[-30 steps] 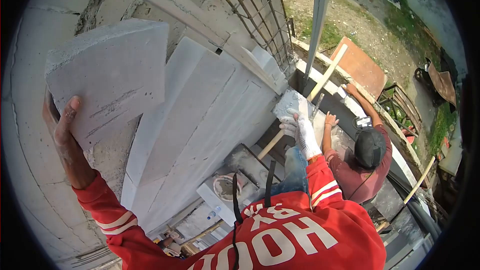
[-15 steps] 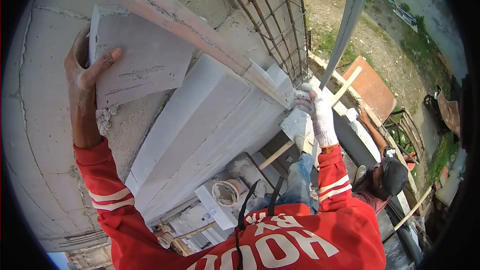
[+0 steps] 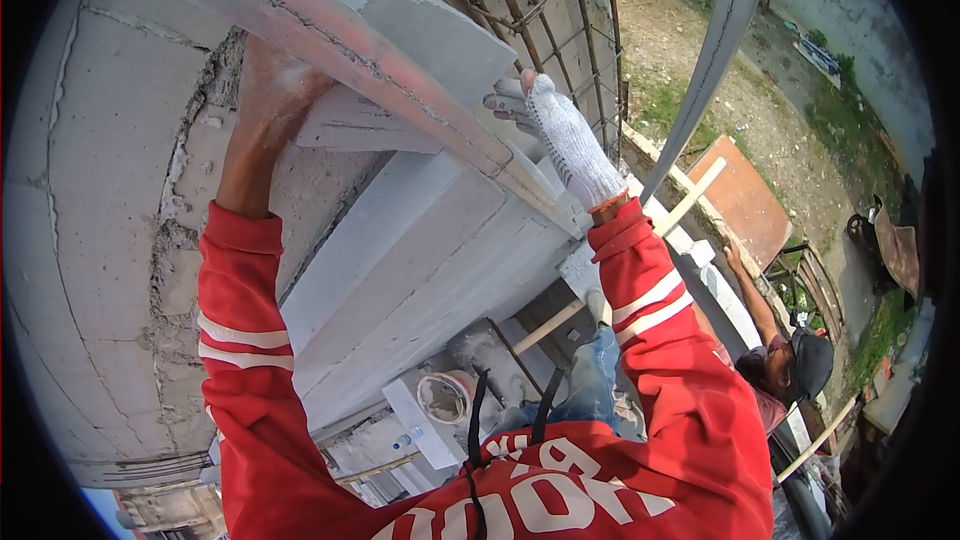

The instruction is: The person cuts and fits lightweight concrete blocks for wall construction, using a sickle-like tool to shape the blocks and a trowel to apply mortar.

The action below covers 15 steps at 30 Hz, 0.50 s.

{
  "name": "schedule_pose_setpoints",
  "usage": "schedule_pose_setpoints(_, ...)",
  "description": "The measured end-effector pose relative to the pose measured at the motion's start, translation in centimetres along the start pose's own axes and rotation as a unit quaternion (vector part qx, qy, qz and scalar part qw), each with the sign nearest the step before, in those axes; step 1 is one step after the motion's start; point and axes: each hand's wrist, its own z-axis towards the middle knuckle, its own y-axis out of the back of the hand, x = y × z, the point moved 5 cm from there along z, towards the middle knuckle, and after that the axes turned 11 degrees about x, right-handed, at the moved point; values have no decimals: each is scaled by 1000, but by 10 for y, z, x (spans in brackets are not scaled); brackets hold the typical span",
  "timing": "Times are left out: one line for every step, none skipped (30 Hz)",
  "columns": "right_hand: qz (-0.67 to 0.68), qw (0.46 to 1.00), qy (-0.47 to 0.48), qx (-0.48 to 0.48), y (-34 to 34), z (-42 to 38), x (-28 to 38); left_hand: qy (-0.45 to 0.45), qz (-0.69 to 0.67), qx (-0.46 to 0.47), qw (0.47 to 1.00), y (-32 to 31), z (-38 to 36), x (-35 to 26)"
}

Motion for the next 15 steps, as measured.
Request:
schedule_pose_setpoints(24,1000,3,13,-2,7,-4,-45,-8,-5,999,0,3,5)
schedule_pose_setpoints(23,1000,7,17,-4,10,0,-45,-4,-10,999,-1,8,9)
schedule_pose_setpoints(52,999,2,6,-6,12,4,-40,35,-10,999,-5,13,11)
schedule_pose_setpoints(80,997,-6,-5,-9,12,6,-32,75,-9,997,-7,16,13)
schedule_pose_setpoints(81,997,-8,2,-12,11,6,-26,77,-11,997,-5,18,13)
schedule_pose_setpoints(123,992,1,-17,-12,9,7,-7,61,9,998,-4,22,15)
schedule_pose_setpoints(161,986,9,-34,-13,7,7,13,42,25,999,-4,22,18)
schedule_pose_setpoints(135,988,24,-66,-24,-8,28,16,41,23,999,-5,21,14)
schedule_pose_setpoints(133,989,22,-63,-27,-8,27,-3,37,12,999,-5,19,8)
schedule_pose_setpoints(145,987,10,-66,-29,-8,26,-24,34,2,999,-4,15,3)
schedule_pose_setpoints(155,985,2,-73,-28,-7,27,-27,32,-1,999,-3,11,-1)
schedule_pose_setpoints(150,986,8,-78,-26,-7,29,-45,22,1,999,-5,8,-6)
schedule_pose_setpoints(128,988,-4,-90,-24,-9,27,-63,11,6,998,-7,9,-10)
schedule_pose_setpoints(107,989,-15,-102,-20,-9,23,-72,8,7,997,-8,14,-7)
schedule_pose_setpoints(107,988,-12,-108,-15,-7,19,-71,13,22,997,-9,17,3)
